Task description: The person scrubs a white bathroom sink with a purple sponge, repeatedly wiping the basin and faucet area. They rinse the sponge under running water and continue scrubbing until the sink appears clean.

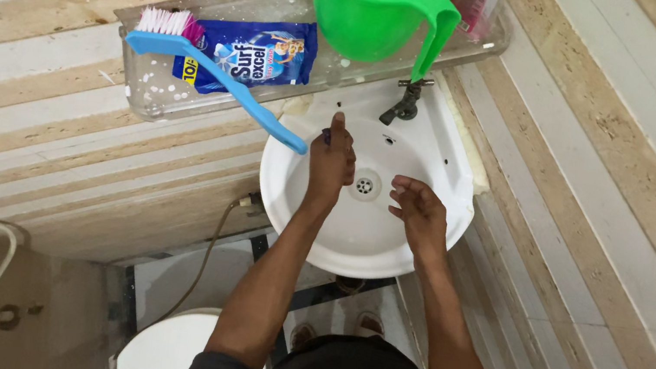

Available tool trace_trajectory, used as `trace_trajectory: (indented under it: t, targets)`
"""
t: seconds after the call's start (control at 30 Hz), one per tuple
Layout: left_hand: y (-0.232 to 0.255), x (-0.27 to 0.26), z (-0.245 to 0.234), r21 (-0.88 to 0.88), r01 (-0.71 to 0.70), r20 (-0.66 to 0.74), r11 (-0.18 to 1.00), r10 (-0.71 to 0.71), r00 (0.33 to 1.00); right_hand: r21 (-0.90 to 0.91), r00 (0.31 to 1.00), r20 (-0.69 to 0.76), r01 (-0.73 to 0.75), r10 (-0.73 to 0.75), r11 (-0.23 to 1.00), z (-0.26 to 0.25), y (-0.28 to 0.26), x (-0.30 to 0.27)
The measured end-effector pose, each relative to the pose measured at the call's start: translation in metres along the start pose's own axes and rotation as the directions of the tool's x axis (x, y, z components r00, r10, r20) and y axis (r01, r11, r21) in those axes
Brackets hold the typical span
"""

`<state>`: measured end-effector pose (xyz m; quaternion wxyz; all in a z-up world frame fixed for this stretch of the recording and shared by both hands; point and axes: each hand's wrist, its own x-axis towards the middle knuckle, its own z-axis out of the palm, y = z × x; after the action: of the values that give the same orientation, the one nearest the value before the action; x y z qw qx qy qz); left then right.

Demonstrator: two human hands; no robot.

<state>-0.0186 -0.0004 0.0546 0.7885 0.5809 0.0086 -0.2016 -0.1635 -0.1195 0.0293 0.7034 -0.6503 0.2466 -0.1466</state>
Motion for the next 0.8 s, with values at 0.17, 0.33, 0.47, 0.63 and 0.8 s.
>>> trace_trajectory:
  t: [0.17,0.33,0.47,0.63,0.8]
  targets:
    - [-0.005,-0.006,0.004,-0.028,-0.027,0.015,0.999,0.027,1.0,0.014,1.0,0.002,-0.004,0.004,1.0,-0.004,0.003,0.004]
    - [-0.009,-0.007,0.003,-0.016,0.06,0.084,0.998,-0.059,0.995,0.034,1.0,0.0,0.015,-0.015,0.999,-0.01,0.007,0.007]
    - [-0.013,-0.005,-0.002,0.062,0.123,0.089,0.99,-0.128,0.988,0.051,0.999,0.021,0.028,-0.029,0.998,-0.014,0.009,0.007]
    - [-0.037,0.007,-0.018,0.307,-0.058,0.211,0.95,-0.009,0.978,0.082,1.0,0.011,0.012,-0.013,0.997,-0.02,0.024,0.006]
    - [-0.036,-0.009,-0.02,0.183,-0.039,0.389,0.982,-0.036,0.92,0.1,0.998,0.055,0.022,-0.028,0.995,-0.018,0.025,0.002]
